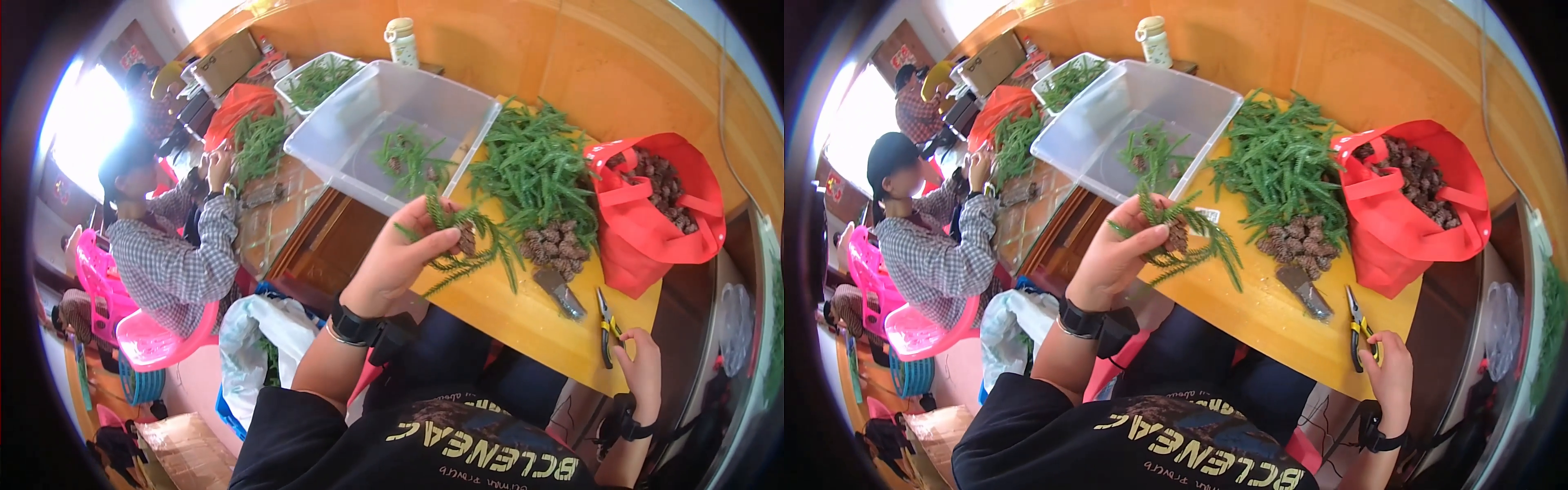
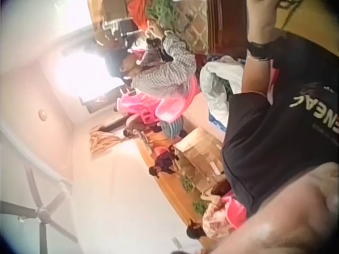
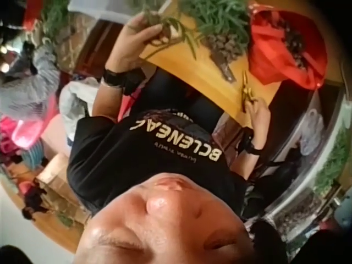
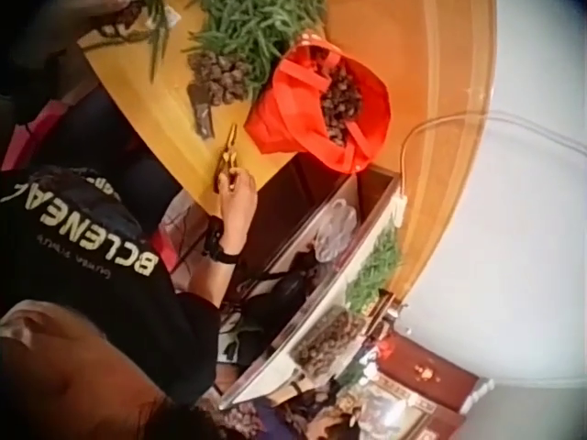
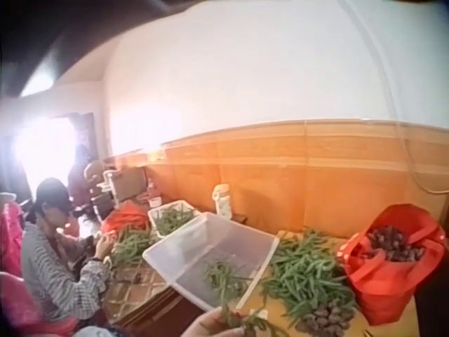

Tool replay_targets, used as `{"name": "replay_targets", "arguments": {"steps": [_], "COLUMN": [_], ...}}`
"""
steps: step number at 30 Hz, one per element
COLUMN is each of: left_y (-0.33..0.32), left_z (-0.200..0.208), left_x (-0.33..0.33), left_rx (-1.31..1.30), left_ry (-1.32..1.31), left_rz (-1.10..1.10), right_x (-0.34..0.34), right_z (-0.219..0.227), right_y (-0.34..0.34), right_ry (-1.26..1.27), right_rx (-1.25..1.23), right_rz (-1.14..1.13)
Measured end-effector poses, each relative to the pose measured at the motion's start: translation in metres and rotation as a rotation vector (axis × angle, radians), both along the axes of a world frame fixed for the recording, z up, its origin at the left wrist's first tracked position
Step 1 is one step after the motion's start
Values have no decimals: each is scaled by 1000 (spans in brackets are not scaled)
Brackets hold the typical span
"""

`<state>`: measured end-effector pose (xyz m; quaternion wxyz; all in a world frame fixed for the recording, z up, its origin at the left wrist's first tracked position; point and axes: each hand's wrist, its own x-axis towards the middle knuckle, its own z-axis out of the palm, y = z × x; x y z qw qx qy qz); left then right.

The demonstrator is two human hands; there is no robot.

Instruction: Trimming small green plant branches or herbs using yellow-handled shears.

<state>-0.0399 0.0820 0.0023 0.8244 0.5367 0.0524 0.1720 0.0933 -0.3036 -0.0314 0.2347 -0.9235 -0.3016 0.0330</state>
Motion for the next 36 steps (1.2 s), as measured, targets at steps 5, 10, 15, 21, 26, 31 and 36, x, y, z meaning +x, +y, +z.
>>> {"name": "replay_targets", "arguments": {"steps": [5, 10, 15, 21, 26, 31, 36], "left_y": [44, 58, -30, -91, -106, -115, -118], "left_z": [13, 13, 17, 25, 21, 3, -13], "left_x": [37, 74, 119, 149, 151, 148, 155], "left_rx": [69, 978, 1256, 1438, 1897, 1878, 1412], "left_ry": [-113, -66, -353, -311, -229, -265, -325], "left_rz": [238, 990, 485, 344, 316, 129, -1], "right_x": [-12, -18, -37, -45, -43, -38, -33], "right_z": [46, 57, 83, 87, 81, 77, 76], "right_y": [37, 77, 137, 180, 181, 178, 177], "right_ry": [-12, -83, -388, -487, -477, -371, -291], "right_rx": [122, 252, 395, 337, 324, 263, 285], "right_rz": [74, 318, 557, 546, 542, 525, 636]}}
